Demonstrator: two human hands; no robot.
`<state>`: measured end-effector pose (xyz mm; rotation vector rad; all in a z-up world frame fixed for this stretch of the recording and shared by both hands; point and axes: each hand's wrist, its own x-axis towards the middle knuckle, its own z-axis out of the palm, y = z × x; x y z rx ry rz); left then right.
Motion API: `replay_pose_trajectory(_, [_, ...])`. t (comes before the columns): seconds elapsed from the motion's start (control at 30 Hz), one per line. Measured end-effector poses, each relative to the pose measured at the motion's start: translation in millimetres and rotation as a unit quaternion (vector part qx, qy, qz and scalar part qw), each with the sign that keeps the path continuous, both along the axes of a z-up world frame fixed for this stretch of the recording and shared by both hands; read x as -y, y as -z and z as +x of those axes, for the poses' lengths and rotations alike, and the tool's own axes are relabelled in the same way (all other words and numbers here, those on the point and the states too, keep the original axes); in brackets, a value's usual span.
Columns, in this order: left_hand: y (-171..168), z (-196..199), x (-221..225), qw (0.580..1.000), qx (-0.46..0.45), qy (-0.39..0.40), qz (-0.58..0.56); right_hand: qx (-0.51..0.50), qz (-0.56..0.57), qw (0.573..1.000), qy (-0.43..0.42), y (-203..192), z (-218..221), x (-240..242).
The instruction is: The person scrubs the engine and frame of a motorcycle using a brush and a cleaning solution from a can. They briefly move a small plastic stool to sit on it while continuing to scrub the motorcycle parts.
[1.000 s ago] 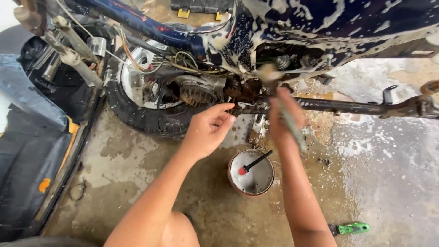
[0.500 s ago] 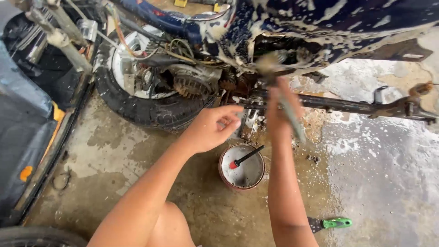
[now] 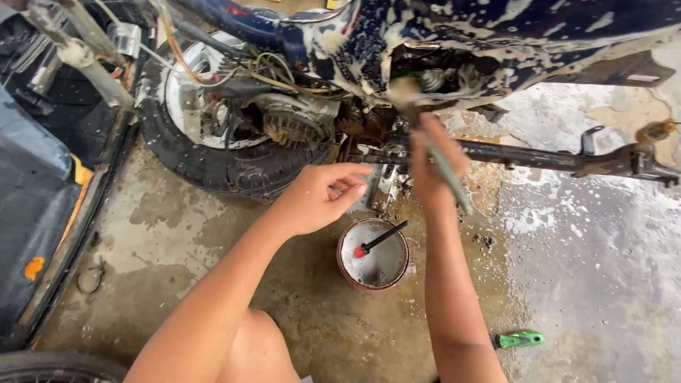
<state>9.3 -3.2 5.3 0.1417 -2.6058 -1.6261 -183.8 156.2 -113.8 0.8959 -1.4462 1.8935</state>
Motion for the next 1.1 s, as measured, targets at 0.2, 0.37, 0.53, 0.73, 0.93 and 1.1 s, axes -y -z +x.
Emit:
replay_pose_trajectory(0.2, [3.7, 1.8, 0.7, 1.0, -0.014, 0.006, -0.01, 0.017, 0.053, 0.995, 0.082, -26.1, 19.3, -14.7])
replay_pose_trajectory(0.37, [-4.4, 1.7, -2.6, 1.0, 0.002, 0.006, -0.02, 0.0, 0.124, 0.988, 0.094, -30.7, 8.1, -5.0])
replay_pose_trajectory(0.53, [-8.9, -4.3, -5.3, 0.995, 0.08, 0.047, -0.038, -0.013, 0.267, 0.961, 0.075, -112.1, 12.4, -18.7])
replay_pose_trajectory(0.73, [-18.2, 1.7, -1.1, 0.993, 0.105, 0.027, -0.056, -0.046, 0.251, 0.966, 0.044, -117.2, 6.2, -9.8])
replay_pose_trajectory(0.93, [-11.5, 3.8, 2.2, 0.996, 0.056, 0.053, -0.045, -0.034, 0.278, 0.958, 0.06, -115.6, 9.0, -7.6])
replay_pose_trajectory(1.1, [-16.0, 9.8, 2.4, 0.997, 0.054, 0.052, -0.012, 0.069, 0.241, 0.968, 0.022, -120.5, 20.4, -13.7])
